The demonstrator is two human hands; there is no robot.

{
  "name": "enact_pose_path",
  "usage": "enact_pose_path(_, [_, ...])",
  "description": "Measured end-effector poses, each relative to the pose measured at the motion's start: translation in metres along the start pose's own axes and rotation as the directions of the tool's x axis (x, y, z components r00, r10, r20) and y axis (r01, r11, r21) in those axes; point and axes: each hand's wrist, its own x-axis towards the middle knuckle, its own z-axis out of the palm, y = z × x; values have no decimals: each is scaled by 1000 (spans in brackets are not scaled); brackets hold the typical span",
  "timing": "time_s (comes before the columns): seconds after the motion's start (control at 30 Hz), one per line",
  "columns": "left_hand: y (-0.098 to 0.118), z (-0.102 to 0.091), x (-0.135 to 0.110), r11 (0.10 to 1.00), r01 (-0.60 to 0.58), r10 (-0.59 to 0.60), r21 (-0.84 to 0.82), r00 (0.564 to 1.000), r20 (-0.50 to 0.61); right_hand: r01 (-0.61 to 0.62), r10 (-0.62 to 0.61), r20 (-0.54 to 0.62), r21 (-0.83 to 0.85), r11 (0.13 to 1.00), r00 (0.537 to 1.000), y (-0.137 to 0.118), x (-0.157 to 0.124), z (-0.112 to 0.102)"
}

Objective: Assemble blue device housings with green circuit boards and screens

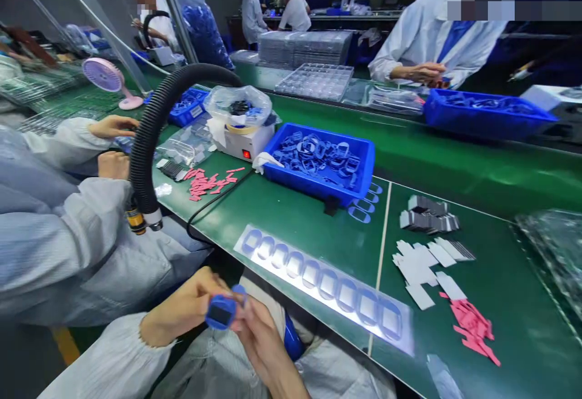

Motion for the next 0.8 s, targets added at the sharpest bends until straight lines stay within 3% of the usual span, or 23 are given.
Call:
enact_pose_path(0.1, [-3, -52, -48, 992, -98, 84, -76, 981, -172, -207, 211, 172, -44, 977, 962, 35, 75, 22])
enact_pose_path(0.17, [-8, -85, -78, 983, -134, 93, -127, 954, -285, -269, 272, 223, -46, 962, 936, 58, 119, 37])
enact_pose_path(0.23, [-15, -116, -102, 947, -185, 28, -265, 864, -503, -274, 270, 225, -12, 962, 936, 75, 153, 52])
enact_pose_path(0.27, [-18, -130, -110, 930, -195, -15, -312, 828, -561, -274, 266, 225, 4, 962, 937, 80, 166, 59])
enact_pose_path(0.33, [-22, -156, -115, 898, -245, -69, -366, 742, -666, -280, 267, 235, 23, 960, 935, 86, 183, 70])
enact_pose_path(0.43, [-20, -183, -97, 875, -321, -76, -363, 649, -757, -317, 305, 262, 5, 948, 916, 90, 191, 74])
enact_pose_path(0.53, [-13, -192, -60, 863, -343, -67, -371, 650, -757, -349, 347, 238, -33, 937, 907, 95, 186, 60])
enact_pose_path(0.67, [-12, -181, -15, 867, -285, -89, -409, 719, -689, -327, 330, 124, -46, 944, 936, 101, 180, 32])
enact_pose_path(0.73, [-15, -173, -10, 877, -239, -113, -417, 741, -662, -307, 309, 91, -37, 951, 947, 100, 181, 28])
enact_pose_path(0.8, [-16, -166, -21, 890, -208, -128, -406, 740, -660, -300, 301, 100, -25, 954, 948, 96, 185, 36])
